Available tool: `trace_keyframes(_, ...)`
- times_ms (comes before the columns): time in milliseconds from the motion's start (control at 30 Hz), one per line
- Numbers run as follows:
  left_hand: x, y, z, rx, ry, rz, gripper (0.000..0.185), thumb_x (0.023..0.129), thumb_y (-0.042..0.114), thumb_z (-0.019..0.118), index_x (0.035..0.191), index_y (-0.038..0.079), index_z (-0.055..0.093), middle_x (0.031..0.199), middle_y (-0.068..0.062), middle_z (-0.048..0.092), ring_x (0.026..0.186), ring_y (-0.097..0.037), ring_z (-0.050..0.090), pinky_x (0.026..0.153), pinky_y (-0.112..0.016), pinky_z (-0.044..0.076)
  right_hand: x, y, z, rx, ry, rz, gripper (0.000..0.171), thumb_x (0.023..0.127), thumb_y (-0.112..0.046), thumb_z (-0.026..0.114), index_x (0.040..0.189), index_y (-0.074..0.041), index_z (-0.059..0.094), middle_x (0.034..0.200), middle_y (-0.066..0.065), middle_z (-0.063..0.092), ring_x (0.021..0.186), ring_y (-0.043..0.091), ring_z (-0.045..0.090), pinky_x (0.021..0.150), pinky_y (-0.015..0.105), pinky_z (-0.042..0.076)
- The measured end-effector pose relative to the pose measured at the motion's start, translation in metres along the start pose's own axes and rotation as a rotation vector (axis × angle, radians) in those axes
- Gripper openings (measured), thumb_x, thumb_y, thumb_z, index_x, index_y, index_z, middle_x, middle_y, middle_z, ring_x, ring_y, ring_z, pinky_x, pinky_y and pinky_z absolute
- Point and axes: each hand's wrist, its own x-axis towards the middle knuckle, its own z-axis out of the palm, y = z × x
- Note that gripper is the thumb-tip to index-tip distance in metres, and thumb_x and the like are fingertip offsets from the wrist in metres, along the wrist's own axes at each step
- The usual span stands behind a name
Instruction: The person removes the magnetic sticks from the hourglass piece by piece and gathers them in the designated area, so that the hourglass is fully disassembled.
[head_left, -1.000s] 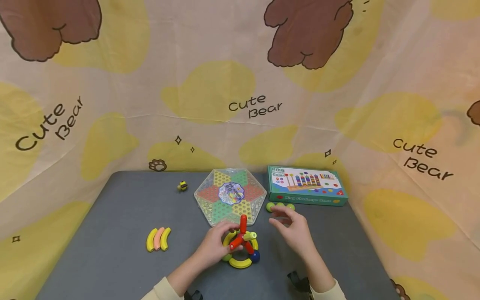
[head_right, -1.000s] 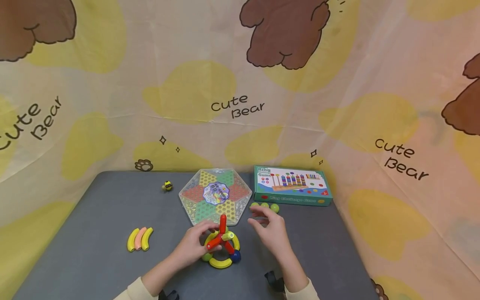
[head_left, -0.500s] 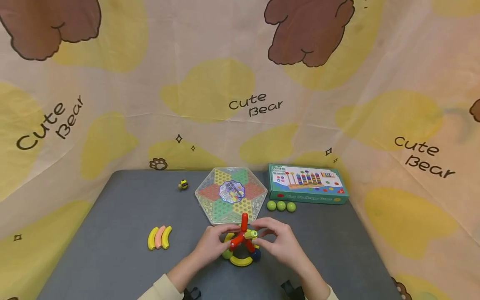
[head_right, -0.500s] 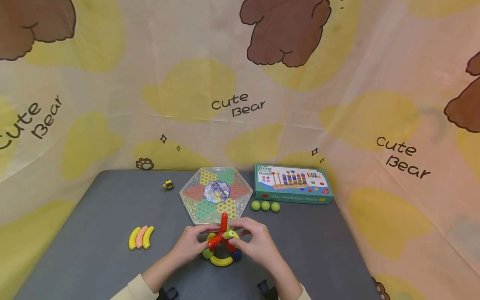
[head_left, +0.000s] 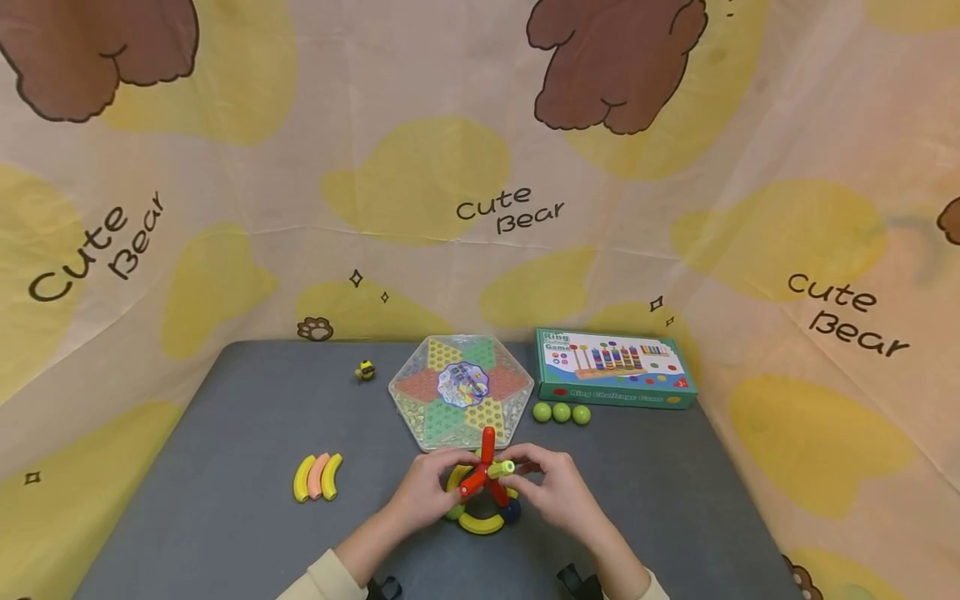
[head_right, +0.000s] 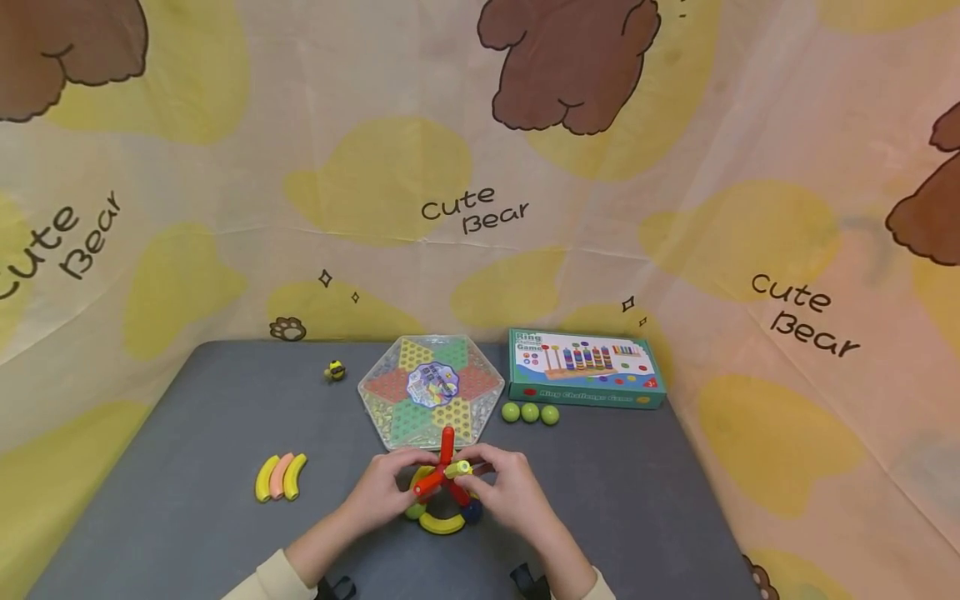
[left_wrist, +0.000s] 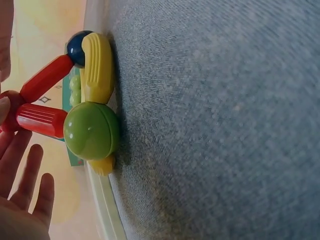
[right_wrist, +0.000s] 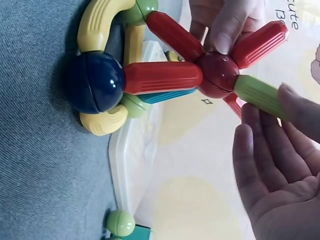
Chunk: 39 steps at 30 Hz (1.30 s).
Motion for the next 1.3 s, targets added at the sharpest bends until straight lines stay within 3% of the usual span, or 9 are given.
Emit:
trace_keyframes(233,0.0,0.002,0.001,0.022,0.006,-0.007,0.037,0.081,0.009,0.081,0.113,0.026,0.074,0.11,0.009,0.072,0.105,-0.012,0.067,0.092,-0.042,0.057,0.001,0.001,0.001,0.096,0.022,0.092,0.025,0.096,-0.025,0.069,0.117,-0.01,0.068,0.11,0.003,0.075,0.099,0.018,0.074,0.083,0.026,0.059)
trace_keyframes(500,-0.001,0.003,0.003,0.0,0.035,-0.009,0.035,0.079,0.015,0.085,0.111,0.024,0.074,0.107,0.009,0.072,0.102,-0.012,0.066,0.091,-0.041,0.056,0.005,0.009,-0.012,0.081,0.241,0.206,0.023,0.094,-0.021,0.073,0.118,-0.02,0.071,0.101,-0.002,0.072,0.089,0.013,0.068,0.08,0.023,0.057)
trace_keyframes(667,0.0,0.004,0.009,0.001,0.09,-0.012,0.038,0.076,0.035,0.089,0.109,0.022,0.074,0.105,0.01,0.073,0.099,-0.012,0.066,0.089,-0.037,0.057,0.011,0.024,-0.026,0.101,0.301,0.259,0.034,0.093,-0.018,0.074,0.125,-0.009,0.067,0.102,0.004,0.073,0.091,0.015,0.068,0.084,0.021,0.055)
trace_keyframes(833,0.001,0.005,0.014,0.04,0.122,0.002,0.035,0.077,0.037,0.088,0.105,0.022,0.074,0.103,0.012,0.073,0.097,-0.011,0.066,0.089,-0.036,0.056,0.017,0.044,-0.034,0.07,0.344,0.356,0.035,0.09,-0.021,0.078,0.119,-0.005,0.068,0.101,0.008,0.073,0.091,0.018,0.069,0.078,0.021,0.055)
trace_keyframes(1033,0.001,0.004,0.013,-0.003,0.081,0.008,0.031,0.083,0.037,0.084,0.108,0.024,0.072,0.106,0.012,0.072,0.1,-0.009,0.065,0.09,-0.039,0.057,0.022,0.072,-0.038,0.036,0.32,0.432,0.031,0.089,-0.019,0.078,0.116,-0.004,0.074,0.1,0.009,0.075,0.084,0.018,0.07,0.07,0.026,0.057)
trace_keyframes(1300,0.0,-0.001,0.009,-0.135,-0.035,-0.08,0.036,0.089,0.04,0.078,0.117,0.02,0.07,0.116,0.005,0.07,0.109,-0.018,0.065,0.094,-0.04,0.056,0.027,0.096,-0.042,-0.044,0.272,0.494,0.025,0.089,-0.014,0.077,0.109,-0.001,0.071,0.091,0.008,0.073,0.07,0.016,0.066,0.063,0.029,0.053)
